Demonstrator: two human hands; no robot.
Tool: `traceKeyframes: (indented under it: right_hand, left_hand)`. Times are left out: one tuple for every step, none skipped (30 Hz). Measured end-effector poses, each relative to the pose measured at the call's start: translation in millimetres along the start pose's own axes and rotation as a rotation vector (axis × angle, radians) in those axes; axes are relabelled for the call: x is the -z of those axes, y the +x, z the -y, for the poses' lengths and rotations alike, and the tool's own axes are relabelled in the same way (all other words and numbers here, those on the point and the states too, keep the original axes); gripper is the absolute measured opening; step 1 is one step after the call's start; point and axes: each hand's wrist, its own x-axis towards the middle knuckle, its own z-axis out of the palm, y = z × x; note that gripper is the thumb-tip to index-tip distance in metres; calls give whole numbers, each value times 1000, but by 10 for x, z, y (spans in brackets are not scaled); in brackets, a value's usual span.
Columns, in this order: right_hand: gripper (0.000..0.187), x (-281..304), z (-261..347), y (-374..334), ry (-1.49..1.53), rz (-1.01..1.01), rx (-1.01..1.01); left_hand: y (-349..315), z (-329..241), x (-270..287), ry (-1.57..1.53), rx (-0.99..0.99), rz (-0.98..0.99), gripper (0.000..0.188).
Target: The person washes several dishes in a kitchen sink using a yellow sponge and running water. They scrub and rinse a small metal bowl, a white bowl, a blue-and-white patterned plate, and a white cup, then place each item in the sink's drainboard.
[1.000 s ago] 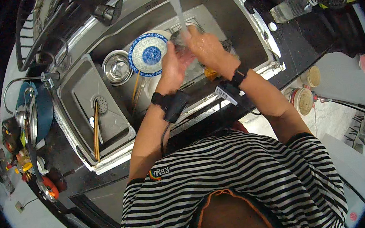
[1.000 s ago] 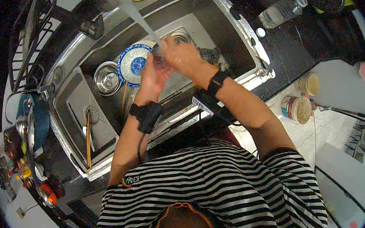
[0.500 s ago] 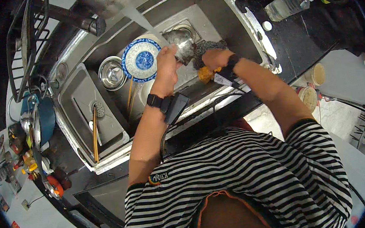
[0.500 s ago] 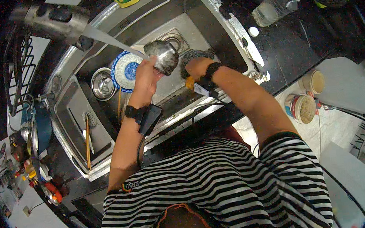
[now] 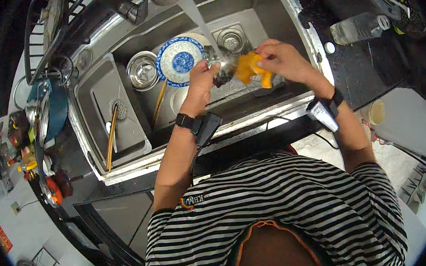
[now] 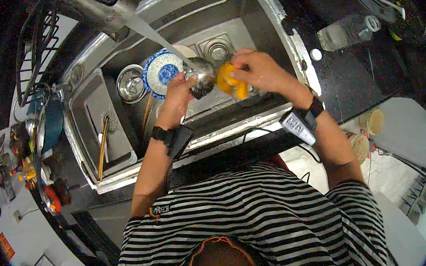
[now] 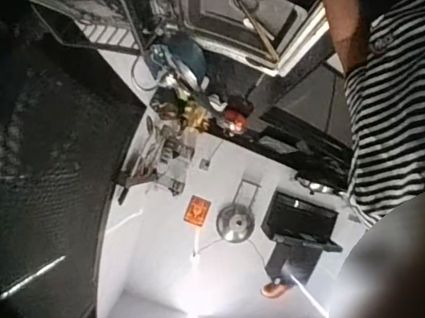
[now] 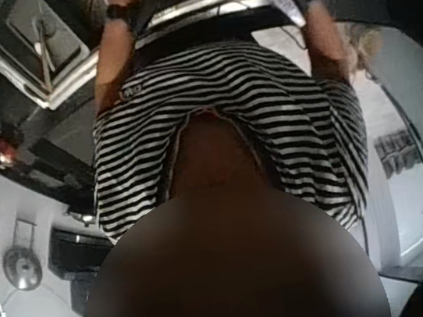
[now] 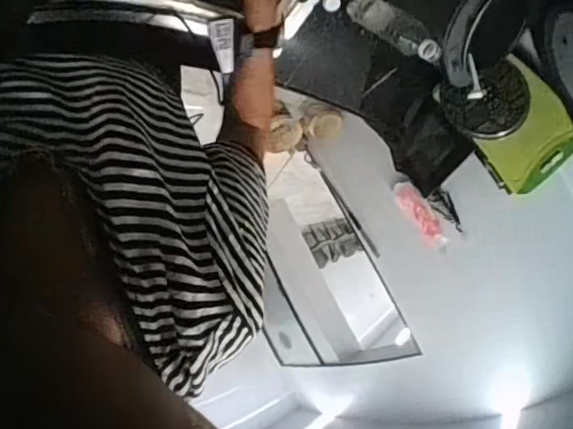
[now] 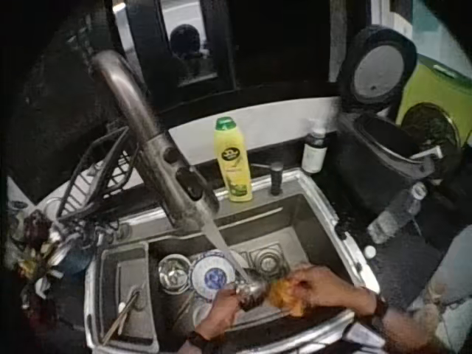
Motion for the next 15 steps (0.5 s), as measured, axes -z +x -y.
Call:
traceKeyframes:
  right_hand:
    - [23, -121, 108, -26, 64, -157, 48]
    - [23, -283, 195, -22, -1, -222, 83]
    - [21, -482, 256, 30, 30, -229, 84]
    - [20, -668, 285, 107, -30, -339, 139]
    - [19, -822, 281, 201, -73, -468, 186]
    - [19, -931, 246, 301, -18, -516, 149]
    - [18, -1000, 195, 421, 53, -583, 104]
    - [18, -1016, 129, 531, 115, -628, 40]
    - [18, -978, 50, 641, 126, -626, -39]
    - [18, -949, -2, 734, 125, -599, -136]
    - [19, -931, -24, 784, 120, -590, -233]
    - [20, -925, -21, 803, 137, -547, -257]
    - [22, -946, 14, 798, 153, -522, -288]
    - [23, -951, 56, 769, 160, -536, -321]
    - [29, -1082, 158, 735, 40, -665, -226]
  left_hand:
    - [5, 6, -35, 45, -3, 33, 10]
    - [8, 8, -67, 91, -7, 67, 12]
    - [14, 1, -96, 71, -3, 138, 18]
    - [6, -7, -116, 138, -32, 157, 20]
    - [-6, -22, -127, 189, -78, 196, 21]
    - [-33, -39, -126, 216, -75, 188, 22]
    - [-65, -64, -113, 226, -88, 201, 23]
    - [-99, -94, -97, 247, -103, 205, 24]
    - [-149, -117, -80, 271, -112, 237, 22]
    - [-198, -143, -63, 302, -123, 260, 20]
    - [-233, -175, -57, 339, -126, 279, 17]
    - [-276, -195, -48, 304, -129, 331, 21]
    - [-305, -215, -46, 344, -114, 329, 23]
    - [-331, -227, -41, 381, -102, 325, 24]
    - [-353, -226, -39, 402, -131, 323, 25]
